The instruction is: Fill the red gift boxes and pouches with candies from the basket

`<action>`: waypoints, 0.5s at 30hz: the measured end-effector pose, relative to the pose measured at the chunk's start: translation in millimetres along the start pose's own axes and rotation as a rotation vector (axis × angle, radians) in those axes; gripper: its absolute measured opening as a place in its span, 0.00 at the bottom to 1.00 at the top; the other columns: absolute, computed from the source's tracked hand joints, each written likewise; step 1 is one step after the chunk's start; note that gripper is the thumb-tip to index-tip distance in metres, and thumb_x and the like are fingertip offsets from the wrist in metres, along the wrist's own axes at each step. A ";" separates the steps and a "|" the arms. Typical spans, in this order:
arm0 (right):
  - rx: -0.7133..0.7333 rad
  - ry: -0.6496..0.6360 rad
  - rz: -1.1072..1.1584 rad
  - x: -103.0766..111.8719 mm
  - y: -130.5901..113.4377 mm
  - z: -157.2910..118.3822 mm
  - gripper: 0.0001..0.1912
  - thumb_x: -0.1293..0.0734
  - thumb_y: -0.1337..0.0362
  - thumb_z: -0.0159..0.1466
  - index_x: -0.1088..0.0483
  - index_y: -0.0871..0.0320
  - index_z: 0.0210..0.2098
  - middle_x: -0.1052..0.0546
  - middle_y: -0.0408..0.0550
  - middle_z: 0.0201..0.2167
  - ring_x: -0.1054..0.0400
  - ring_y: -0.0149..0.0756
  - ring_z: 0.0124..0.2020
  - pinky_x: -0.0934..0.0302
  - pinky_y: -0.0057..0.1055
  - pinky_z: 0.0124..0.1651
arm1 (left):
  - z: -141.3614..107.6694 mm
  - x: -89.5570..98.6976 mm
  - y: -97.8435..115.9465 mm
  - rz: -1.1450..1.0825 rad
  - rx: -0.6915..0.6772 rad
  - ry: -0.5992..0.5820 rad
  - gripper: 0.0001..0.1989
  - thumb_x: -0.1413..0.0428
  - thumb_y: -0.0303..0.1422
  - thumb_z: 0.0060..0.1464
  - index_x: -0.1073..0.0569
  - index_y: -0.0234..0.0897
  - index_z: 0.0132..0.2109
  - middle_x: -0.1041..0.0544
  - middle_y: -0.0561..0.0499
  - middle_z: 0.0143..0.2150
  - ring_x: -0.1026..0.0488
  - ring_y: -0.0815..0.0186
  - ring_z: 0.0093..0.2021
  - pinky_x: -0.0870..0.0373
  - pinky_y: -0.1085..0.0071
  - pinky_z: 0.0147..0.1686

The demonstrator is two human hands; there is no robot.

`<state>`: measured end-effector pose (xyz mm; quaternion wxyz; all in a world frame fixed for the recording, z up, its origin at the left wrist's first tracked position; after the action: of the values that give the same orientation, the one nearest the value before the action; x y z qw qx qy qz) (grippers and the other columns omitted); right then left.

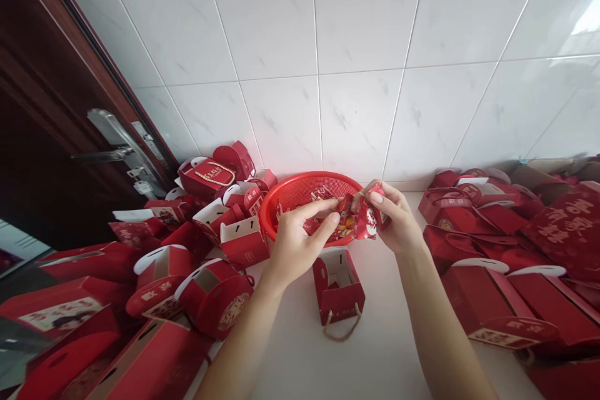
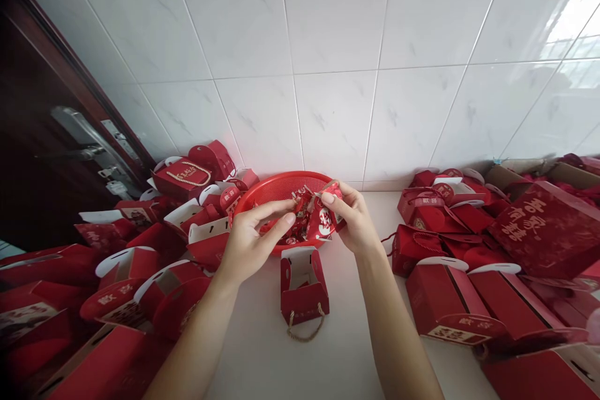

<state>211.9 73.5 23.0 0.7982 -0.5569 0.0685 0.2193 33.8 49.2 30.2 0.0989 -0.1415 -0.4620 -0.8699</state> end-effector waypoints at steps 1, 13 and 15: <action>-0.001 -0.002 0.006 0.3 0.6 0.1 0.18 0.23 0.49 0.54 0.29 0.55 0.26 0.26 0.44 0.23 0.35 0.33 0.24 0.39 0.29 0.27 | -0.1 0.3 -0.8 -0.007 -0.001 0.019 0.16 0.40 0.40 0.60 0.18 0.38 0.51 0.16 0.46 0.50 0.19 0.56 0.51 0.21 0.65 0.51; -0.044 0.098 -0.018 3.5 -3.7 -1.6 0.15 0.21 0.53 0.53 0.26 0.56 0.27 0.25 0.41 0.22 0.35 0.29 0.21 0.39 0.25 0.24 | -0.5 7.9 1.1 0.005 -0.031 0.146 0.13 0.41 0.38 0.62 0.17 0.37 0.47 0.15 0.46 0.47 0.19 0.58 0.49 0.22 0.66 0.51; -0.053 0.064 -0.075 1.3 -3.6 -2.8 0.15 0.22 0.53 0.55 0.24 0.57 0.30 0.24 0.42 0.24 0.32 0.31 0.24 0.36 0.26 0.28 | -1.2 7.5 2.7 0.019 -0.037 0.142 0.13 0.42 0.38 0.62 0.17 0.37 0.47 0.15 0.46 0.47 0.19 0.58 0.49 0.22 0.66 0.51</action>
<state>214.9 70.3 24.6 0.7883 -0.5867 0.0674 0.1729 27.4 46.4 34.1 0.1369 -0.0856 -0.4363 -0.8852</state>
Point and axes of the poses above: each hand's wrist, its own z-axis towards the middle knuckle, its own x-axis out of the back of the hand, y = z × x, the point moved 3 cm from there along z, towards the middle knuckle
